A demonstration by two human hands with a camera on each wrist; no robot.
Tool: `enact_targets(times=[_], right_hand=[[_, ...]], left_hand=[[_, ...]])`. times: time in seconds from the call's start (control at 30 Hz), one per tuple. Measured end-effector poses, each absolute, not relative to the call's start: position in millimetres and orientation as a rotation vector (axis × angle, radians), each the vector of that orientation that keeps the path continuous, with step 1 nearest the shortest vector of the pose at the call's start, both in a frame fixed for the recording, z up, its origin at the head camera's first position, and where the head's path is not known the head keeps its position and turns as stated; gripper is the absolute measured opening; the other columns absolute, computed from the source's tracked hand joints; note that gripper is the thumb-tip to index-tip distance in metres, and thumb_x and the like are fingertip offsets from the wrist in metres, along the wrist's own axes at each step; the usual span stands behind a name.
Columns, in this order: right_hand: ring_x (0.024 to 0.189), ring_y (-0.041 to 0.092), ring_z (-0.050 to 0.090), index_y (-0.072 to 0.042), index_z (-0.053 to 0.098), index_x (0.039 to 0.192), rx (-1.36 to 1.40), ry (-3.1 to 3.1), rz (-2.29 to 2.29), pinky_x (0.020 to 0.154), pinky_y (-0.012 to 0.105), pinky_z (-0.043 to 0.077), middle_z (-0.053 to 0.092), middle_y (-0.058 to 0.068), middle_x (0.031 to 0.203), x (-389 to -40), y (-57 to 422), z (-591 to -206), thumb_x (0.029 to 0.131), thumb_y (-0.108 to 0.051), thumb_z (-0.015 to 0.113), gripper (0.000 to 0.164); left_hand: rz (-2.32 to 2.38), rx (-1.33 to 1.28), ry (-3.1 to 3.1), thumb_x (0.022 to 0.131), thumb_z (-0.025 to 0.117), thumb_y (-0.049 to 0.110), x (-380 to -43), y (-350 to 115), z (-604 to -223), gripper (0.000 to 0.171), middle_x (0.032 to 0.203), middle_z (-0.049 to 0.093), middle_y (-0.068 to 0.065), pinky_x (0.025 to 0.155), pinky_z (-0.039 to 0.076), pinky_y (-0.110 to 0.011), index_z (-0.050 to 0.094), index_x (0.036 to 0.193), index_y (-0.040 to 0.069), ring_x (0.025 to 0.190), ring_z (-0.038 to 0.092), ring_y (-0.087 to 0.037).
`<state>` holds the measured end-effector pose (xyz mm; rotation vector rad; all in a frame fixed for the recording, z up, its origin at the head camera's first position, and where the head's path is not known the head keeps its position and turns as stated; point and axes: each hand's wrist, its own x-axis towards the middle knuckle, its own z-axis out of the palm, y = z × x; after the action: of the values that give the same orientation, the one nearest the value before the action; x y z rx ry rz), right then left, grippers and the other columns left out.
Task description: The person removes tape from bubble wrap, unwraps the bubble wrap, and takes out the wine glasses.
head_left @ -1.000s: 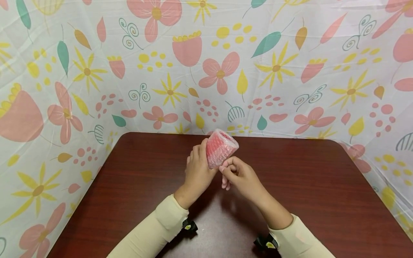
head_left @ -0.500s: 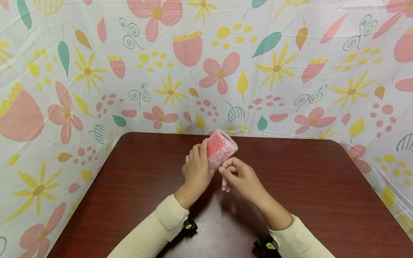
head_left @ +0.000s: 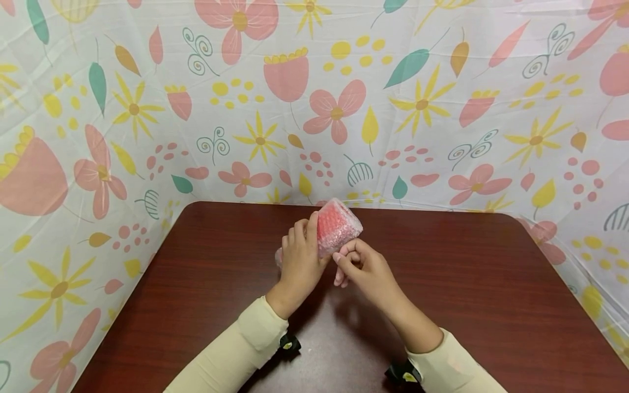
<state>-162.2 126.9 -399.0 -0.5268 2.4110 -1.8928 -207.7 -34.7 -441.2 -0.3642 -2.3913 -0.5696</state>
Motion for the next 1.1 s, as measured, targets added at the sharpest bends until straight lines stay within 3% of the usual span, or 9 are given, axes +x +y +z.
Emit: enact_targets(times=[0.3,0.6,0.7,0.9,1.1], right_hand=[[0.071,0.026,0.072,0.003,0.051,0.106,-0.596,2.37,-1.899,0.062,0.038,0.06,0.072,0.02,0.08,-164.3,125.6,-404.5,0.1,-0.006,0.058,0.012],[0.095,0.035,0.075,0.003,0.05,0.11,-0.717,2.323,-1.861,0.072,0.041,0.061,0.076,0.022,0.104,-162.6,127.3,-399.4,0.104,-0.01,0.055,0.016],[0.091,0.029,0.075,0.002,0.054,0.108,-0.735,2.363,-1.843,0.07,0.038,0.061,0.077,0.019,0.101,-163.0,128.4,-398.6,0.103,-0.011,0.056,0.014],[0.066,0.023,0.072,-0.002,0.058,0.107,-0.674,2.382,-1.884,0.058,0.037,0.059,0.071,0.017,0.078,-163.0,130.4,-397.3,0.103,-0.012,0.058,0.011],[0.073,0.025,0.072,0.003,0.056,0.107,-0.696,2.303,-1.975,0.058,0.04,0.06,0.07,0.024,0.084,-162.6,131.3,-397.1,0.102,-0.006,0.057,0.011]], left_hand=[[-0.557,-0.362,-2.386,0.068,0.093,0.026,-207.6,-33.8,-442.1,0.1,0.123,0.055,-0.016,0.078,0.045,-0.043,0.038,0.149,0.009,0.101,0.059,-0.032],[-0.555,-0.393,-2.404,0.066,0.09,0.014,-208.0,-36.6,-442.0,0.101,0.121,0.054,-0.015,0.081,0.047,-0.044,0.035,0.151,0.011,0.1,0.058,-0.032],[-0.59,-0.408,-2.415,0.067,0.089,0.015,-207.8,-36.4,-441.6,0.1,0.121,0.054,-0.015,0.081,0.047,-0.044,0.035,0.151,0.011,0.1,0.058,-0.031],[-0.691,-0.42,-2.44,0.07,0.093,0.03,-206.4,-34.2,-439.9,0.098,0.119,0.055,-0.013,0.08,0.048,-0.043,0.037,0.15,0.012,0.101,0.06,-0.03],[-0.747,-0.424,-2.471,0.073,0.091,0.039,-204.6,-32.6,-437.1,0.093,0.118,0.058,-0.011,0.084,0.051,-0.045,0.041,0.149,0.017,0.102,0.062,-0.029]])
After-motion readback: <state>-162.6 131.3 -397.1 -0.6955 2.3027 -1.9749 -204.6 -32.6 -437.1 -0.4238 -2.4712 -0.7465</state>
